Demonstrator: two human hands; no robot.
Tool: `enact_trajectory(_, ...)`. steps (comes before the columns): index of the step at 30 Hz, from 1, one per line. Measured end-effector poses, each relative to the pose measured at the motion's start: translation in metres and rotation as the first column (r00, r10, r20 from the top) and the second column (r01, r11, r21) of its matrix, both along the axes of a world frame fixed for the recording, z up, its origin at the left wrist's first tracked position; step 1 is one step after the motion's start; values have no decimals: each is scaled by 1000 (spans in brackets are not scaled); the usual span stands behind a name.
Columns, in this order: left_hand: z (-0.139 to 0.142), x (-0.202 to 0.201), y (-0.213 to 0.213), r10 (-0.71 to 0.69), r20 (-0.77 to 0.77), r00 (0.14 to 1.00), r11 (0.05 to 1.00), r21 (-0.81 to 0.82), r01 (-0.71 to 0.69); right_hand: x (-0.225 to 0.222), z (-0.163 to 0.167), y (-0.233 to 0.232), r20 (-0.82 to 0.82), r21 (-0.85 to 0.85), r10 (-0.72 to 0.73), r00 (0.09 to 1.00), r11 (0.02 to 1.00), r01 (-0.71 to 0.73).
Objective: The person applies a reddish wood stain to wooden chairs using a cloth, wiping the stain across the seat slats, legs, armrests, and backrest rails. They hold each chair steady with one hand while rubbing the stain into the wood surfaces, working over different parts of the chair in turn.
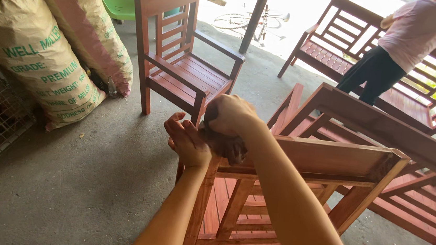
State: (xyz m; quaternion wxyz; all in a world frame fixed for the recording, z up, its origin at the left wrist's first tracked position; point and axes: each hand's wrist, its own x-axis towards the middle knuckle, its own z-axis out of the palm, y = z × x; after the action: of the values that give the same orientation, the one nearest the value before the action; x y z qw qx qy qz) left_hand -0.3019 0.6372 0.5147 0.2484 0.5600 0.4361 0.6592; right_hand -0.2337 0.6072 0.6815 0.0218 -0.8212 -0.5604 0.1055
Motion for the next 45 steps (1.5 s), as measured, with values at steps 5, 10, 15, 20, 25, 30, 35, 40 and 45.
enact_trajectory(5,8,-2,0,25,-60,998,999,27,-23,-3,-1,10,132,31,65,989,997,-70)
enact_trajectory(10,13,-8,-2,38,-183,982,999,-16,-42,8,-17,-24,183,105,261,948,953,-283)
enact_trajectory(15,16,-8,0,42,-144,989,999,10,-42,72,-27,-79,166,61,65,984,995,-76)
enact_trajectory(20,15,-10,0,22,-174,985,1000,18,-19,158,-16,-161,267,173,-308,913,948,269)
enact_trajectory(25,12,-11,-4,-36,-189,981,996,71,50,173,-12,-168,249,54,-496,832,865,499)
enact_trajectory(30,13,-9,-3,-37,-179,983,997,62,49,80,-31,-82,106,-39,-189,976,980,194)
enact_trajectory(35,12,-10,-4,-27,-174,984,996,73,41,-15,-64,-65,-26,676,-122,992,729,107)
enact_trajectory(40,10,-6,1,-41,-178,983,998,40,49,-27,-119,-92,235,912,-34,971,354,-208)
enact_trajectory(45,7,-3,4,-27,-138,990,997,69,37,-25,-151,-105,128,876,-6,992,469,-110)
